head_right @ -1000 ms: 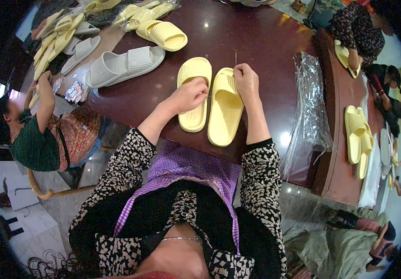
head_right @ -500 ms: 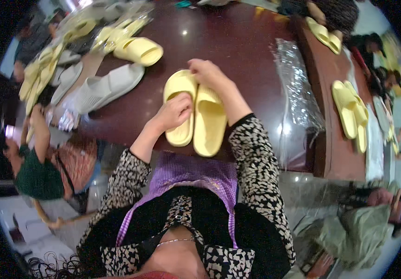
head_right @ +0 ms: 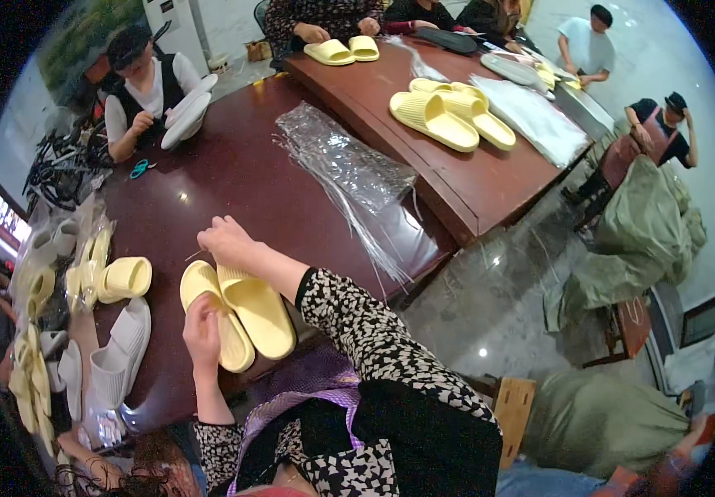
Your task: The person pairs slippers together by threading plastic ties through them and fastening the ties by hand.
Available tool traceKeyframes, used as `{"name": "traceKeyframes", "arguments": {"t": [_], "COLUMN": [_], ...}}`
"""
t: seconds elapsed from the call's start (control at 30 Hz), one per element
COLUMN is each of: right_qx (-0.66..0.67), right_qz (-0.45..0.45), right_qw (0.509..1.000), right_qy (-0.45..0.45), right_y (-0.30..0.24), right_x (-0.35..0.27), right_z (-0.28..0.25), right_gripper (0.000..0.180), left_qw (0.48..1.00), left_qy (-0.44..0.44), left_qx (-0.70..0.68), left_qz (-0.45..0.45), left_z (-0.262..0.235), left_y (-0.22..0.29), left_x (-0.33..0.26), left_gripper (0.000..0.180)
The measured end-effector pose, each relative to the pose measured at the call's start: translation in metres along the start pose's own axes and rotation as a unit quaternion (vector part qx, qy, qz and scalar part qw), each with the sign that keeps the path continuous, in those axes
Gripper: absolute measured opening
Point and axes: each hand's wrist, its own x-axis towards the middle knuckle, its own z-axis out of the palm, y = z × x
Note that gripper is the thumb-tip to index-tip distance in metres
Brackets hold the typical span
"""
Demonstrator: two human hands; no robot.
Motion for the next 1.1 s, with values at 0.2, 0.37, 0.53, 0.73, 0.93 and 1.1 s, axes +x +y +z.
{"name": "traceKeyframes", "arguments": {"t": [0.2,0.37,0.53,0.73,0.93,1.1], "right_qx": [0.167,0.254,0.311,0.369,0.449,0.372], "right_qz": [0.087,0.106,0.098,0.174,0.225,0.187], "right_qw": [0.981,0.955,0.932,0.892,0.850,0.897], "right_qy": [0.046,0.111,0.161,0.197,0.157,0.150], "right_y": [-0.008,-0.013,-0.011,-0.007,-0.009,-0.018], "right_x": [-0.022,-0.033,-0.029,-0.027,-0.031,-0.035], "right_z": [-0.002,-0.005,0.003,-0.017,-0.001,0.002], "right_gripper": [0.009,0.008,0.008,0.009,0.009,0.011], "left_qw": [0.997,0.975,0.966,0.970,0.886,0.853], "left_qy": [0.064,-0.062,-0.123,-0.054,0.015,0.037], "left_qx": [0.038,-0.085,-0.088,-0.081,-0.309,-0.368], "left_qz": [-0.003,-0.196,-0.210,-0.222,-0.345,-0.369], "left_z": [-0.004,0.011,0.030,0.044,0.027,0.025], "left_y": [0.014,-0.002,-0.057,-0.039,-0.033,-0.032], "left_x": [0.049,0.093,0.098,0.108,0.097,0.092], "left_gripper": [0.023,0.022,0.019,0.017,0.009,0.005]}}
